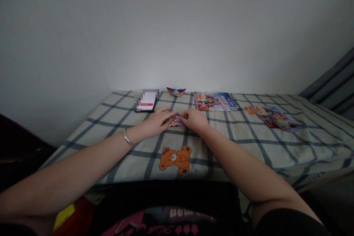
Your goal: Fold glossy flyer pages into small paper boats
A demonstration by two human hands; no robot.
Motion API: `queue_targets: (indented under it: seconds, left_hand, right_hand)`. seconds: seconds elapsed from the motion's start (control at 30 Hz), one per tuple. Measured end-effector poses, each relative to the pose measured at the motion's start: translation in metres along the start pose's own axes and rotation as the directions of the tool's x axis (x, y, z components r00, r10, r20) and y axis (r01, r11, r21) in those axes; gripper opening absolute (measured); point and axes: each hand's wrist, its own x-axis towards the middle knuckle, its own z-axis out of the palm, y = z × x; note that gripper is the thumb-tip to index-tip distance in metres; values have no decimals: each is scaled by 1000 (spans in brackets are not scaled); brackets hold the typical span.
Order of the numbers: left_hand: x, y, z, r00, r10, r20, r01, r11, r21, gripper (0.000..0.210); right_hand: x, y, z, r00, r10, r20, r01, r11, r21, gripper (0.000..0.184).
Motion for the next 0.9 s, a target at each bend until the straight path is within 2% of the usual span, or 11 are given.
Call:
queue_targets:
  seconds: [0.23, 0.43, 0.5, 0.57, 0.67, 0.77, 0.9]
  left_hand:
    - [1, 3, -2, 997, 76, 24, -77, 995, 66, 38]
    - [0, 7, -4, 996, 78, 37, -83, 982, 169, 37]
    - [0, 7, -5, 996, 75, 55, -84, 978, 189, 37]
    - [0, 7, -6, 996, 69, 62, -80, 975, 207, 36]
    - [1, 8, -7, 995, 72, 68, -85, 973, 216, 32]
    - [1, 8, -8, 994, 67, 85, -85, 972, 219, 32]
    - [1, 9, -9, 995, 28, 92, -48, 973, 224, 34]
  right_hand:
    - [1, 4, 2, 1000, -16, 0, 16, 998, 58, 13]
    - [2, 5, 4, 1000, -15, 6, 15, 996, 90, 12]
    - [1, 8, 3, 997, -72, -18, 73, 992, 105, 10]
    - [0, 11, 1, 973, -226, -55, 231, 966, 114, 8]
    - [-4, 15, -4, 865, -496, -71, 501, 859, 109, 7]
    - [-7, 16, -9, 812, -583, -46, 584, 807, 89, 11]
    - [-8, 13, -12, 800, -599, -6, 599, 800, 42, 14]
